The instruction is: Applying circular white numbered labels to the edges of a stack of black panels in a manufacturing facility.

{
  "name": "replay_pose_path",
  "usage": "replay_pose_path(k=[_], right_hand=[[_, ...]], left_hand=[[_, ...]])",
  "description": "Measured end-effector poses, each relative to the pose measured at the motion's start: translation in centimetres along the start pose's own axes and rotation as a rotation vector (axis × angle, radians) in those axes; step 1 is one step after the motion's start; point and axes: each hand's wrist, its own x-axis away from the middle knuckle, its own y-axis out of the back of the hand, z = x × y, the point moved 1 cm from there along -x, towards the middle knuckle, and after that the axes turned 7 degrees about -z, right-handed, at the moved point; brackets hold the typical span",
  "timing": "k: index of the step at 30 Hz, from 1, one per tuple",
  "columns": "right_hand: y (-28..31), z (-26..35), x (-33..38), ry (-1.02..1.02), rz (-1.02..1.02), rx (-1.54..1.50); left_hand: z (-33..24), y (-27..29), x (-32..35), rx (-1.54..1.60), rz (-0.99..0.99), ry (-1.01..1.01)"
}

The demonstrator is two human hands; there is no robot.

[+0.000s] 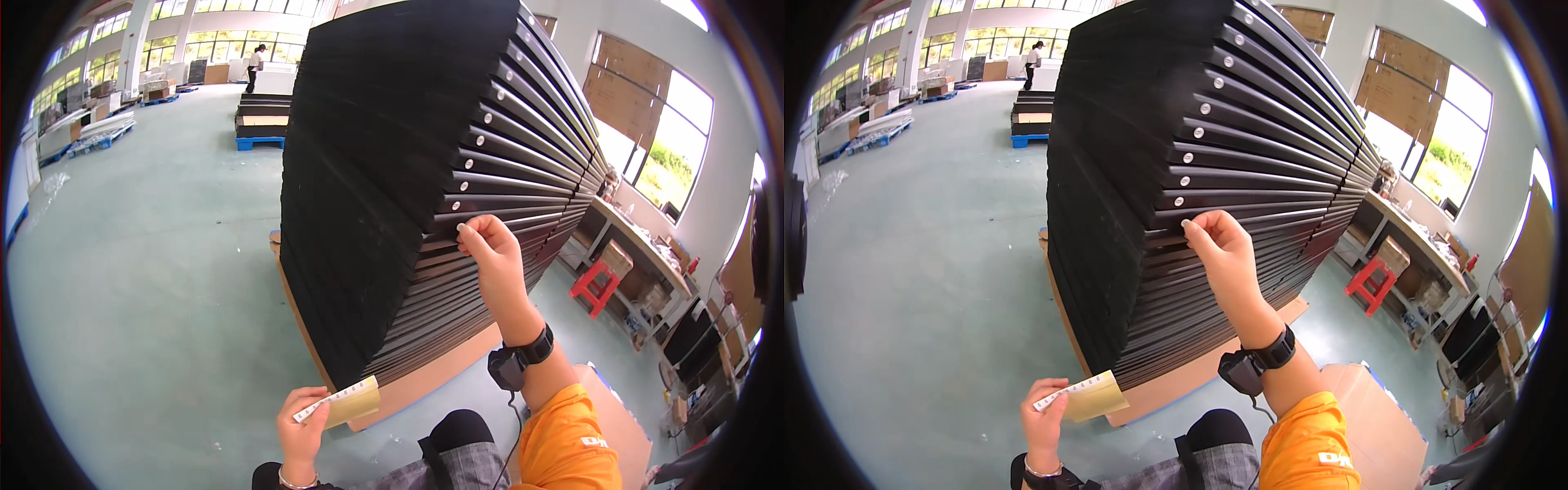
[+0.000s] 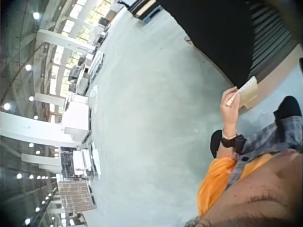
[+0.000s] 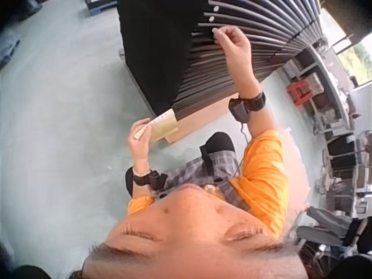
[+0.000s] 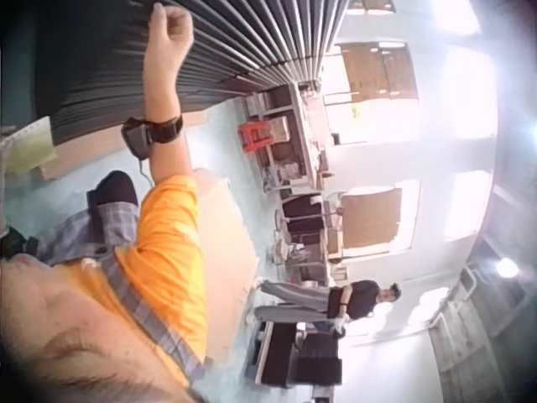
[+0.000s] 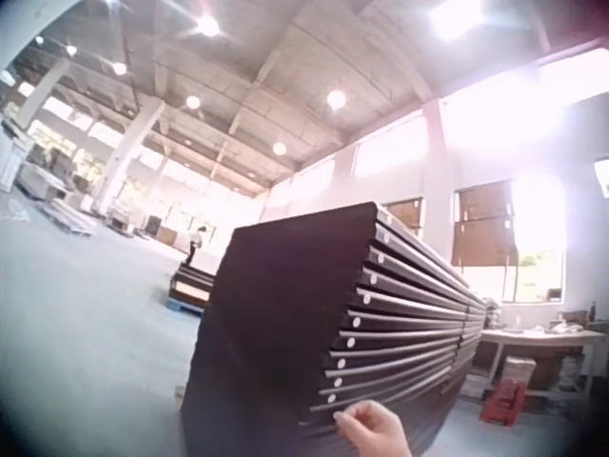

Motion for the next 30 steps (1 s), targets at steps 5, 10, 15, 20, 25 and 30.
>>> replay_pose_path(k=[5,10,15,20,25,30], right_hand=[[-0.8,-0.9,-0.1,0.081,0.025,0.131],[-1.2,-0.8,-0.2,-0.012,0.071,0.002],[-0.5,-0.2,0.1,-0.044,0.079,0.036],[-2.0,0.2,0.4,-0.035,0.049,0.115],[-1.6,0.3,0.2,0.124,-0.086,0.299],[-4.2,-0.4,0.8,0.197,-0.127,0.266]], left_hand=[[-1.0,0.1,-0.4,-0.030,0.049,-0.087],[-3.1,-1.6,-1.3,-0.122,0.183,-0.173],[-3.7,-2.2,-1.2,-0.146,0.214,-0.182],[-3.7,-1.2,-1.0,-0.162,0.192,-0.165],[-3.1,-2.3,-1.4,-0.212,0.192,-0.237],[-0.7,0.3,-1.5,-0.263,0.147,-0.196]])
